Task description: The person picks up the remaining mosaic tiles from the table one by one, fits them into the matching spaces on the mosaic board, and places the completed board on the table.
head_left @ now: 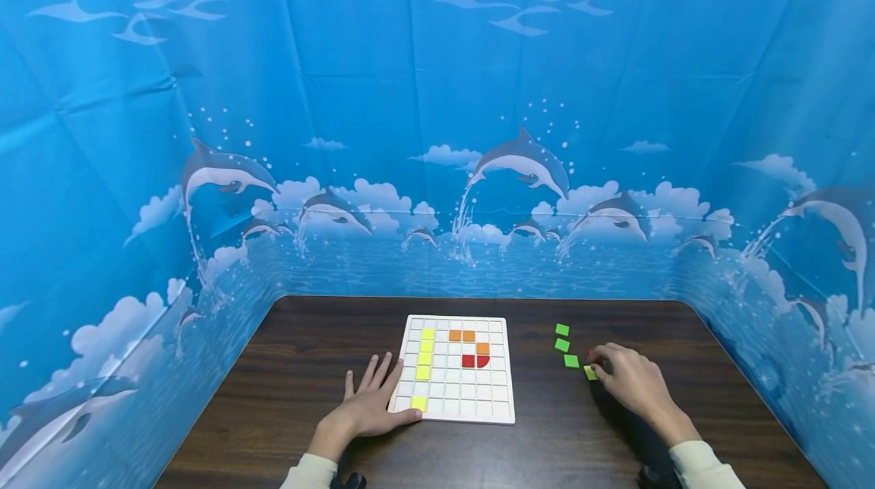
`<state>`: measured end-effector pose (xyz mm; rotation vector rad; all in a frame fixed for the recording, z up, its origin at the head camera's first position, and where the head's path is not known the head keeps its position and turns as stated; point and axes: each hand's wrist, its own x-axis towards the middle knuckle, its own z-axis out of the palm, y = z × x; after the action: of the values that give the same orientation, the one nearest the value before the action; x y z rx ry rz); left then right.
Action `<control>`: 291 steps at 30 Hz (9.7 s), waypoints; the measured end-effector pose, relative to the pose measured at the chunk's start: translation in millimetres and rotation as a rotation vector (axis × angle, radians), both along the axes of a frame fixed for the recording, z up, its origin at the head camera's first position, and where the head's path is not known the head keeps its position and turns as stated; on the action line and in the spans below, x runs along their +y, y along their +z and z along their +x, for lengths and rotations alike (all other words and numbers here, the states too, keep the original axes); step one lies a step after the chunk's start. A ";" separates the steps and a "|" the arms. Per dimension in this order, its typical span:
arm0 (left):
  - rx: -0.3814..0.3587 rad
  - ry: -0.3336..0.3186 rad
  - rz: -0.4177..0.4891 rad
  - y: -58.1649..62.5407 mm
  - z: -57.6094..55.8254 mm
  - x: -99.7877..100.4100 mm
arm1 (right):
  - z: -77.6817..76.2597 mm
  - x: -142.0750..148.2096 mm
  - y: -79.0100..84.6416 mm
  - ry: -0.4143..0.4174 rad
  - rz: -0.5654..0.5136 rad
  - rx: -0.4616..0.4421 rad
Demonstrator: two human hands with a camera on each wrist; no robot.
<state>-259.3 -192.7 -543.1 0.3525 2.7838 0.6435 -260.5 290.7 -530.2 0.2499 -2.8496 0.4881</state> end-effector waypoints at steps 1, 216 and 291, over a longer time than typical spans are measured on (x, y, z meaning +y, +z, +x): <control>0.006 -0.004 0.012 -1.2 -0.3 -0.2 | -0.4 1.5 -0.6 -0.004 0.002 -0.006; 0.043 -0.028 0.011 -14.1 -4.4 -4.5 | -16.9 -259.4 4.3 0.639 0.206 0.045; 0.006 0.003 -0.039 0.8 0.0 1.3 | -16.6 -102.1 13.6 0.291 0.049 0.000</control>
<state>-259.3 -191.5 -542.3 0.3435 2.7986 0.5887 -277.1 188.6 -516.7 0.6793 -2.8398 0.4719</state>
